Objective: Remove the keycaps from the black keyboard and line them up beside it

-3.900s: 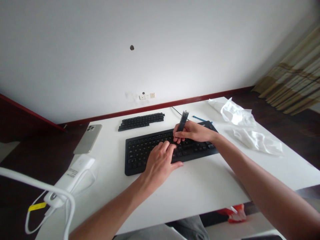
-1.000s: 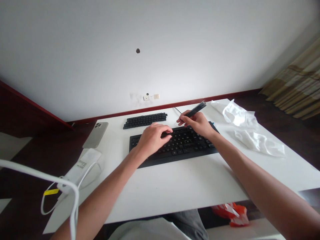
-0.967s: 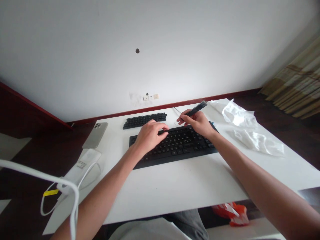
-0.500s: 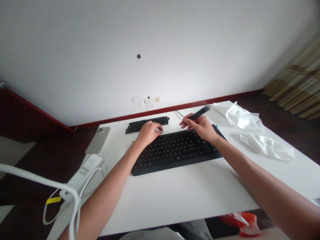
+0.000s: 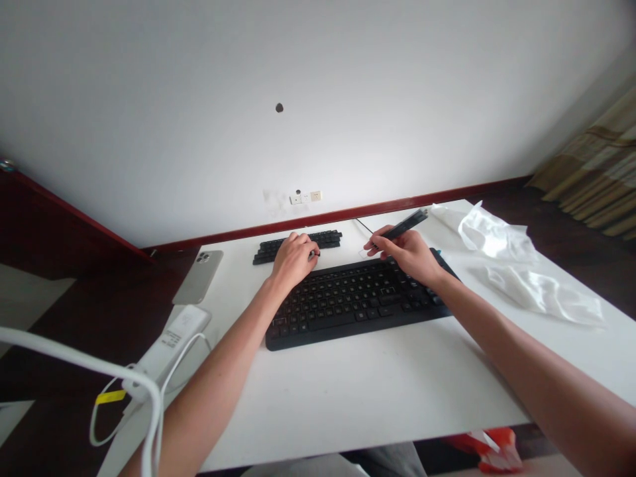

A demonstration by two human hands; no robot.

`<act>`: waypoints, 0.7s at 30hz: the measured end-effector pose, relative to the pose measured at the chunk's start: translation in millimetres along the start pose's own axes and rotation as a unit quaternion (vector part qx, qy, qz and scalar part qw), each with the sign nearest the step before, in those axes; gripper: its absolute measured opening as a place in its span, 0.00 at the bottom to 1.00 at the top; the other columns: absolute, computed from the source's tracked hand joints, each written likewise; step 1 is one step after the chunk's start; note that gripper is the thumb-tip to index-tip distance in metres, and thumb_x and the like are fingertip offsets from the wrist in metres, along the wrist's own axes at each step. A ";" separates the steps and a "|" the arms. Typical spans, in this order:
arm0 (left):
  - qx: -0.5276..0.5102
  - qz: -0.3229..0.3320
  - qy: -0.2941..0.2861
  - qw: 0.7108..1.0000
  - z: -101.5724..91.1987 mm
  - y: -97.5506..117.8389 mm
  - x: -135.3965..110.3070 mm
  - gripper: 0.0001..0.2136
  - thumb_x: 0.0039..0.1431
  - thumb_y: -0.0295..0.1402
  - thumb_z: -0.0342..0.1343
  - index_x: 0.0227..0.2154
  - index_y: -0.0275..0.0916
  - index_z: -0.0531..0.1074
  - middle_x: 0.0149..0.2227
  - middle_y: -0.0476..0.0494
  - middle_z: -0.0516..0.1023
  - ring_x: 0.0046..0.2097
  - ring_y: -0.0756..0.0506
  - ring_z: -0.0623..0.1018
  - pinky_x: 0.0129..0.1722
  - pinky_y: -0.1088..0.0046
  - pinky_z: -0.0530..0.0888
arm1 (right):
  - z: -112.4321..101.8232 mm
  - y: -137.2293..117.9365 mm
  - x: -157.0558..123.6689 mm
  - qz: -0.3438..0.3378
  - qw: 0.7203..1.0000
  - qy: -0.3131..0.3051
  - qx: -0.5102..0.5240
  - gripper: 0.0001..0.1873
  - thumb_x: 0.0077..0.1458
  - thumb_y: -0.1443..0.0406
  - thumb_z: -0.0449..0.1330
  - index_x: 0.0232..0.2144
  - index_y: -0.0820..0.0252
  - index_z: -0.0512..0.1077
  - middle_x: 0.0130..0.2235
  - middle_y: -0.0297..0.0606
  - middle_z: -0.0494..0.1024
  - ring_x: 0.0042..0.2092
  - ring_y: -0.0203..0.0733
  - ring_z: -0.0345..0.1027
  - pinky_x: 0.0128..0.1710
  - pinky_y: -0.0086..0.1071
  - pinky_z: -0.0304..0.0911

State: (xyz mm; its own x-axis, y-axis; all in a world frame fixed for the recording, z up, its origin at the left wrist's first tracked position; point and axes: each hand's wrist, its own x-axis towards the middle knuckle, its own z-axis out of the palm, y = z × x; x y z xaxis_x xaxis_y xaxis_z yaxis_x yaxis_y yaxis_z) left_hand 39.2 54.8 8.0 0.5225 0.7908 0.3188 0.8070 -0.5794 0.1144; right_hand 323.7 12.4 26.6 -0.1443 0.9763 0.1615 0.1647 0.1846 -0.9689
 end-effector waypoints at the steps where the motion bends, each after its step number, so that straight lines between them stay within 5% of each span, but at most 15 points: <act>1: 0.000 -0.003 -0.002 1.000 0.1 -0.4 0.2 0.05 0.64 0.28 0.60 0.37 0.41 0.81 0.40 0.42 0.78 0.46 0.40 0.71 0.50 0.61 0.71 | -0.1 0.3 0.1 0.000 1.000 -0.001 -0.001 0.20 0.62 0.48 0.65 0.39 0.60 0.76 0.39 0.46 0.86 0.41 0.50 0.81 0.36 0.39 0.72; 21: 0.014 -0.032 0.013 0.999 4.3 -4.5 1.0 0.02 0.63 0.33 0.63 0.36 0.41 0.79 0.41 0.42 0.77 0.48 0.39 0.70 0.50 0.61 0.69 | -0.8 -4.4 -0.8 -0.021 0.999 -0.023 -0.013 0.21 0.62 0.47 0.64 0.38 0.59 0.76 0.40 0.45 0.85 0.40 0.50 0.81 0.33 0.38 0.70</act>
State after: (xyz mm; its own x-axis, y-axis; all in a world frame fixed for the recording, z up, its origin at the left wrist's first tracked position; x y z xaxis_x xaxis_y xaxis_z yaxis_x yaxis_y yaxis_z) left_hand 37.3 59.0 3.8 0.4627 0.8207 0.3351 0.8460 -0.5218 0.1098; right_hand 323.9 10.9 30.8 -0.1956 0.9615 0.1929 0.1832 0.2291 -0.9560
